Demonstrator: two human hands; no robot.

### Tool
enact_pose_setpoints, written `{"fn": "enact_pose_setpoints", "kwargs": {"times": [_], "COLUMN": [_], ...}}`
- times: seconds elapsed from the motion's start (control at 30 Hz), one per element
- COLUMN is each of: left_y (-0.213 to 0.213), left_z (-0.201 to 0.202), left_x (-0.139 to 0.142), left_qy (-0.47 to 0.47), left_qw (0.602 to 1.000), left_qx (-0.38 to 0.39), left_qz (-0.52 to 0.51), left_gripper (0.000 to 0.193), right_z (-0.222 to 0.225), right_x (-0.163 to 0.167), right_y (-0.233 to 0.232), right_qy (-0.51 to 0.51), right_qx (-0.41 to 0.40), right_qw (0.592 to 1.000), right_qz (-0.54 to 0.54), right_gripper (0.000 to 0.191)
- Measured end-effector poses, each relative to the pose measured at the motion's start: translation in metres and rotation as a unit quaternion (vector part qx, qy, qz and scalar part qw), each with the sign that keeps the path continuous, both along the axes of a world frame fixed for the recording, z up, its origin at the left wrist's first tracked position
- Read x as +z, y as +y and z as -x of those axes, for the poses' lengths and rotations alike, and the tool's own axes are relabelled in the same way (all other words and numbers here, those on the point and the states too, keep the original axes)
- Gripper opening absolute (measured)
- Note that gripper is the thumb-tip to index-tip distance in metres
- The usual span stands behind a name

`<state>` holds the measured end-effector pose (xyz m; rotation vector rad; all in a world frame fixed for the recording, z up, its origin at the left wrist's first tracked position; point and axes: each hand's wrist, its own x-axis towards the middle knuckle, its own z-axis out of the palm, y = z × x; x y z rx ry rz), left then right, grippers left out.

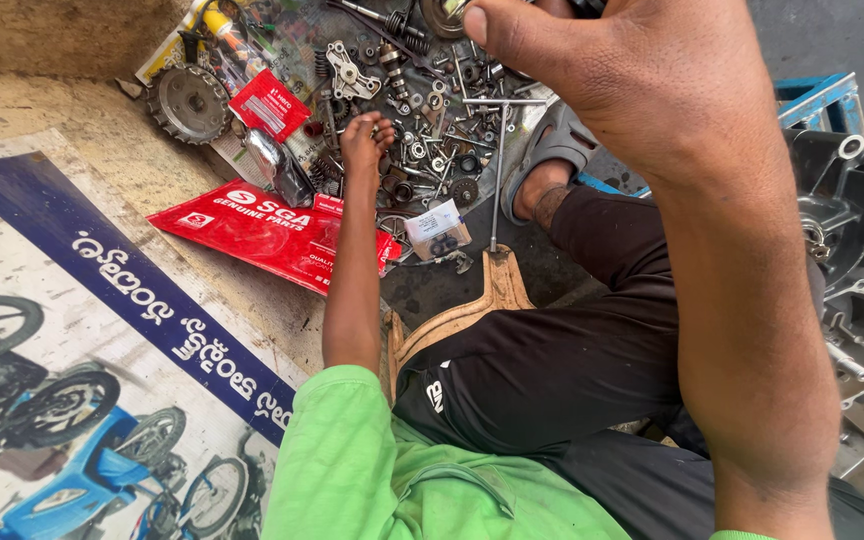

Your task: The person uses a hammer and punch to tap a pin into a motorcycle engine casing, then selects a small metal part from a pile of components and installs it into the engine. The person continues to adjust internal components by hand.

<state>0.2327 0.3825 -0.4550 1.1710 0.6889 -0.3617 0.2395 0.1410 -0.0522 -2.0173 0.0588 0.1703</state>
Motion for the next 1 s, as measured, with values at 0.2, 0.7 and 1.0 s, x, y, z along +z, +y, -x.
{"fn": "enact_pose_setpoints", "kwargs": {"times": [0.2,0.7,1.0], "left_y": [-0.019,-0.053,-0.003], "left_z": [-0.004,-0.014,0.001], "left_x": [0.000,-0.009,-0.008], "left_qy": [-0.031,0.003,-0.254], "left_qw": [0.960,0.799,0.749], "left_qx": [-0.156,-0.299,-0.372], "left_qz": [-0.229,-0.522,-0.486], "left_gripper": [0.014,0.020,0.021], "right_z": [-0.001,-0.016,-0.005], "right_x": [-0.002,-0.004,-0.006], "right_y": [-0.003,0.000,0.002], "right_qy": [-0.003,0.037,0.005], "right_qx": [0.015,0.004,0.019], "right_qw": [1.000,0.999,1.000], "right_qz": [0.000,-0.007,-0.018], "right_gripper": [0.026,0.014,0.025]}}
